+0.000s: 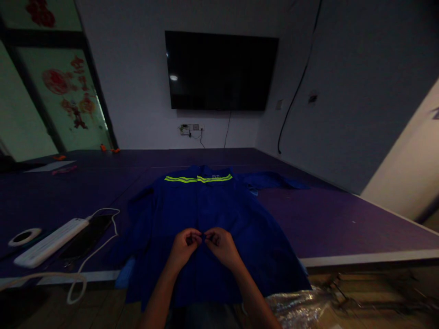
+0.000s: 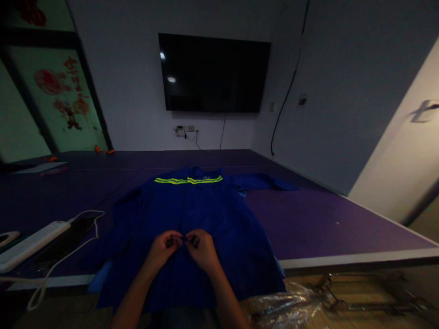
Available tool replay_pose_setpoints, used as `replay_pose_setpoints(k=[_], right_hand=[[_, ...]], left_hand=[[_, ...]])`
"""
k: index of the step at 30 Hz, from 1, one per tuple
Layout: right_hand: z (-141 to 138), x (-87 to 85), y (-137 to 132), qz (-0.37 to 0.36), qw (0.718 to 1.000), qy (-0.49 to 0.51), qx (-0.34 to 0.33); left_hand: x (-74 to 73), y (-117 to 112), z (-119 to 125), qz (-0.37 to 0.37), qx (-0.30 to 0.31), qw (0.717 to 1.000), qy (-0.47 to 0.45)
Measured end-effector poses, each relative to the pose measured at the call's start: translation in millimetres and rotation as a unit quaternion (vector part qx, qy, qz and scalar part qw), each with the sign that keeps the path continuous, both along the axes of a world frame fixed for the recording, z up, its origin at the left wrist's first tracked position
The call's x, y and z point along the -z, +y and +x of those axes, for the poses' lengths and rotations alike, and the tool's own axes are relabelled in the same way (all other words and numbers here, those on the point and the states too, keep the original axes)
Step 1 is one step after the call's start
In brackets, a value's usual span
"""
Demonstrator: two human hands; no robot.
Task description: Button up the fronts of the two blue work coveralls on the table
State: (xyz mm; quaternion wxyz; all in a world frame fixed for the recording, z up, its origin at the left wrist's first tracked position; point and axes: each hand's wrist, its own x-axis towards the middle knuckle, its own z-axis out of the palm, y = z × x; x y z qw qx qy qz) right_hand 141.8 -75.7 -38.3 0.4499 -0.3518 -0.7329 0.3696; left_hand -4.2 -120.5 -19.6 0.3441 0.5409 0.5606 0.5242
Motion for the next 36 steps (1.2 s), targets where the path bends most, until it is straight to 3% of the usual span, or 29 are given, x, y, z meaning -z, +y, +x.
replay_pose_setpoints(k=[24,36], right_hand=[[-0.9,3.3,4.4,-0.001,0.998,-0.057,-0.008],[-0.5,-8.7,-2.5,0.030,0.991,-0.131,0.000]], left_hand=[[3.1,6.2,-1.8,-0.046,-0.042,0.994,-0.090],[1.1,8.4,2.2,-0.052,-0.045,0.993,-0.094]])
